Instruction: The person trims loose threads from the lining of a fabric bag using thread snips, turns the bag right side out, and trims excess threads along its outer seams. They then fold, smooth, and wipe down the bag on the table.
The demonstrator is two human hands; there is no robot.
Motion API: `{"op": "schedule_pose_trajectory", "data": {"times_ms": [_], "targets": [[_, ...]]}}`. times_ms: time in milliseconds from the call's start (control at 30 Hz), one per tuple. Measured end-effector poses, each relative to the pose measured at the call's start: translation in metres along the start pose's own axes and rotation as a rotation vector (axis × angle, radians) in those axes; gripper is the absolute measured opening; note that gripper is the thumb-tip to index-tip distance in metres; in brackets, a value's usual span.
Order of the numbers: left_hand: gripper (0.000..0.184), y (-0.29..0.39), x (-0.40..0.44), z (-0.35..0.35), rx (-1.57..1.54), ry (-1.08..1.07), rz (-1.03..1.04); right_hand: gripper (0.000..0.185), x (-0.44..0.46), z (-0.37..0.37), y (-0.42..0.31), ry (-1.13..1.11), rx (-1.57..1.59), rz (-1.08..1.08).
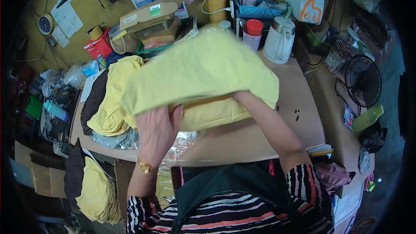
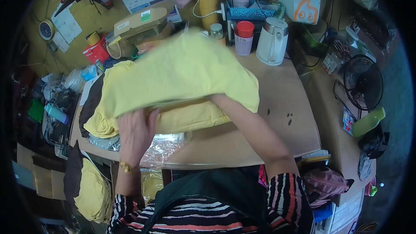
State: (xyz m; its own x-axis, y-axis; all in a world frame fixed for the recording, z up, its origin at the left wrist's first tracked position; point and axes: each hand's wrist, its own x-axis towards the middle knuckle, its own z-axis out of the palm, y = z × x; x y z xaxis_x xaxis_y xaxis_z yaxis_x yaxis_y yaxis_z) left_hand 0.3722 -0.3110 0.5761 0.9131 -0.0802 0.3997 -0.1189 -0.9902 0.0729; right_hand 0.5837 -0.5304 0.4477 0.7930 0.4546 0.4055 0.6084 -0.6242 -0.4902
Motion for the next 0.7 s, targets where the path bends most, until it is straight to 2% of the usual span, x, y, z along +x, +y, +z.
{"op": "schedule_pose_trajectory", "data": {"times_ms": [67, 100, 133, 167, 233, 267, 300, 333, 367, 400, 467, 500, 567, 600, 633, 667, 700], "targets": [[0.043, -0.006, -0.012, -0.002, -0.028, -0.074, 0.18, 0.047, -0.002, 0.009, 0.007, -0.025, -0.079, 0.001], [0.056, -0.014, -0.012, 0.009, -0.091, -0.472, 0.051, 0.047, 0.0, 0.016, 0.017, -0.138, -0.13, 0.062], [0.056, -0.013, -0.022, 0.01, -0.088, -0.485, 0.049, 0.048, -0.002, 0.021, 0.027, -0.25, -0.154, 0.124], [0.058, -0.009, -0.024, 0.004, -0.095, -0.353, 0.111, 0.048, -0.009, 0.02, 0.026, -0.264, -0.141, 0.137], [0.065, 0.002, -0.034, -0.011, -0.069, -0.181, 0.158, 0.048, -0.031, 0.02, -0.001, -0.153, -0.057, 0.026], [0.065, 0.006, -0.035, -0.007, -0.079, -0.19, 0.155, 0.049, -0.046, 0.022, -0.023, -0.111, 0.017, -0.06], [0.064, 0.012, -0.039, -0.002, -0.023, -0.377, 0.041, 0.049, -0.058, 0.023, -0.045, -0.206, 0.083, -0.091], [0.064, 0.017, -0.042, 0.002, 0.037, -0.559, -0.076, 0.049, -0.068, 0.02, -0.067, -0.466, 0.132, -0.019], [0.056, 0.006, -0.05, 0.037, 0.021, -0.513, -0.058, 0.051, -0.063, 0.002, -0.099, -0.852, 0.188, 0.071], [0.056, -0.006, -0.056, 0.062, 0.022, -0.527, -0.061, 0.053, -0.059, -0.017, -0.131, -1.233, 0.193, 0.169], [0.047, -0.021, -0.061, 0.092, 0.009, -0.543, -0.016, 0.045, -0.116, 0.0, -0.137, -0.825, 0.466, -0.373], [0.044, -0.024, -0.063, 0.1, 0.003, -0.558, -0.003, 0.045, -0.117, -0.017, -0.129, -0.834, 0.483, -0.361], [0.035, -0.024, -0.068, 0.106, -0.179, -0.257, 0.043, 0.029, -0.094, -0.074, -0.092, -0.962, 1.032, -0.104], [0.035, -0.017, -0.068, 0.105, -0.187, -0.27, 0.033, 0.026, -0.079, -0.081, -0.058, -0.606, 0.815, 0.169], [0.031, -0.003, -0.063, 0.102, -0.357, -0.354, -0.051, 0.028, -0.063, -0.078, -0.031, -0.264, 0.67, 0.38], [0.029, 0.01, -0.059, 0.099, -0.527, -0.434, -0.134, 0.032, -0.052, -0.041, 0.048, 0.197, 0.299, 0.313], [0.024, 0.02, -0.055, 0.099, -0.684, -0.482, -0.132, 0.031, -0.048, -0.016, 0.086, 0.339, -0.123, 0.332]]}}
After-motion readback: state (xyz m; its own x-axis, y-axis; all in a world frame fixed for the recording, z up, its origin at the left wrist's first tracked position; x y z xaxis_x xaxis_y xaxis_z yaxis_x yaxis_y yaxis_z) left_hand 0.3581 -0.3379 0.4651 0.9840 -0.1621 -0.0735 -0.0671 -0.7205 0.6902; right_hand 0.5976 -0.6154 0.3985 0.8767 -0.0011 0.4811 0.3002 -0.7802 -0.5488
